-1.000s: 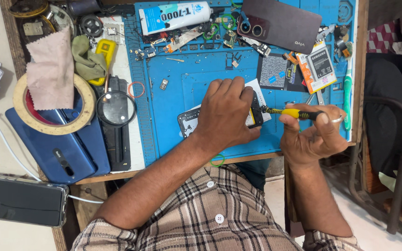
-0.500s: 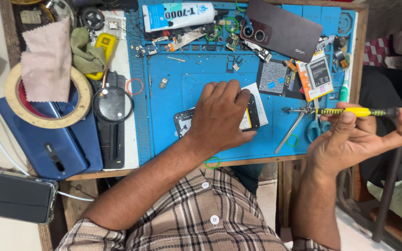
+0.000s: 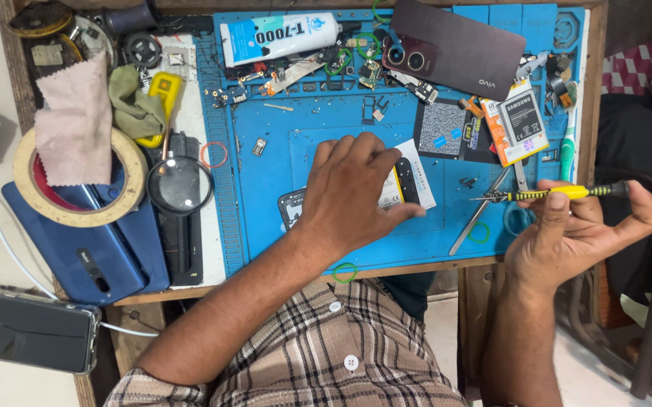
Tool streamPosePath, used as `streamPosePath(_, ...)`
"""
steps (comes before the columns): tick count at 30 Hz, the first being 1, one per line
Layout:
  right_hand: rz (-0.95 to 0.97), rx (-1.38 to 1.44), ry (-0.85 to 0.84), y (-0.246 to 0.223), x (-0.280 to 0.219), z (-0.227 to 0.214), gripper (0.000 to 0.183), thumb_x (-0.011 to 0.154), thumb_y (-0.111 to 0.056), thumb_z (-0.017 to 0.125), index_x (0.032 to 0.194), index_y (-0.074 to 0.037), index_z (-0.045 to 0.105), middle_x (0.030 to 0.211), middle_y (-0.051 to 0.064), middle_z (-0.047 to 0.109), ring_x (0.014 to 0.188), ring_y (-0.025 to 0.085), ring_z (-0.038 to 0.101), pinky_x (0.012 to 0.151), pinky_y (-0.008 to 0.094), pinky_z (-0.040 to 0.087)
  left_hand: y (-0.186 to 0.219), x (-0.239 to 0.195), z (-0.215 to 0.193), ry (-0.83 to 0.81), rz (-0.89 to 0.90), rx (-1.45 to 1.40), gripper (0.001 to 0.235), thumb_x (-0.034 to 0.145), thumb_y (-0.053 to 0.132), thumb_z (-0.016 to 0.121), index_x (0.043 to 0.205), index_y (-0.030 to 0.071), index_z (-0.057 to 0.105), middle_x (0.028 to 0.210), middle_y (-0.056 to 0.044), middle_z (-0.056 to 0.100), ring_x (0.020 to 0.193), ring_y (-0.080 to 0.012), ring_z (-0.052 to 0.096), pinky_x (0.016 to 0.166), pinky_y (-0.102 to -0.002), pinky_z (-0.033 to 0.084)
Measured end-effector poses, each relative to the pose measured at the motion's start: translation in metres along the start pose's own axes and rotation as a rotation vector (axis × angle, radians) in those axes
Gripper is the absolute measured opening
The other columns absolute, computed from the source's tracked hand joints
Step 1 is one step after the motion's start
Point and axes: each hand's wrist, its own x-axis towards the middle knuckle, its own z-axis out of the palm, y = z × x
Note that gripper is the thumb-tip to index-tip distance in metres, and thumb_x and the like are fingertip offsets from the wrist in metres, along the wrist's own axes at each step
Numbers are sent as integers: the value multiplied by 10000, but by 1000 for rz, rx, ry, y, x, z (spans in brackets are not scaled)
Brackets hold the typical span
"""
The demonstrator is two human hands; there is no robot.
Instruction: The person navigates a smartphone screen, then uses a screwdriver to remove screws from a disassembled phone on a blue mat. They handle a phone battery and a screen protector, placing items on the workbench.
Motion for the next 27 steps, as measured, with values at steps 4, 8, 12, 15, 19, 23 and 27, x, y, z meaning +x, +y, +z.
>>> streamPosePath(4,-12,-16,-5,4,-1,-6,671,1154,-177,805,1509,-153,236,947,208,751,675,140,649,660,163,447,-1,3,3,5,-40,40,476,789,433,847,1112,99,745,1035,-49,617,1001,-235,550,900,-437,366)
streamPosePath(8,-70,-10,-47,6,4,-7,642,1183,-177,798,1497,-154,238,1003,216,770,780,168,721,712,169,507,-1,9,3,7,-84,4,350,829,354,814,1076,112,760,1022,-29,647,960,-216,564,875,-430,345)
streamPosePath(12,-92,-20,-38,5,1,-12,636,1189,-151,784,1504,-156,232,1027,222,754,833,188,729,722,165,490,-2,11,6,35,-120,-45,252,857,291,791,1046,125,775,973,-10,680,923,-214,591,862,-420,345)
streamPosePath(15,-91,-31,-24,5,3,-10,650,1165,-142,777,1509,-153,225,1016,214,731,838,189,718,735,173,503,-5,13,5,38,-139,-83,157,913,242,754,1020,131,782,955,5,704,891,-209,616,874,-412,355)
streamPosePath(19,-61,-26,-6,5,1,-10,658,1160,-131,761,1524,-146,212,1003,199,723,857,192,718,738,177,496,-7,10,-1,95,-76,-94,170,964,178,711,1120,127,757,1049,-8,711,953,-211,649,892,-408,385)
streamPosePath(23,-66,-29,-8,6,0,-13,648,1188,-135,779,1520,-151,223,1010,202,747,814,177,695,724,165,467,-2,-5,-15,55,-66,-45,423,921,242,762,1317,123,676,1183,-60,668,1059,-238,621,928,-443,391)
streamPosePath(27,-58,-21,-20,10,1,-11,630,1187,-125,752,1529,-160,223,1018,202,741,813,180,702,705,169,460,0,-28,-29,9,-21,50,814,749,448,852,1425,106,556,1380,-147,534,1250,-339,502,1022,-506,361)
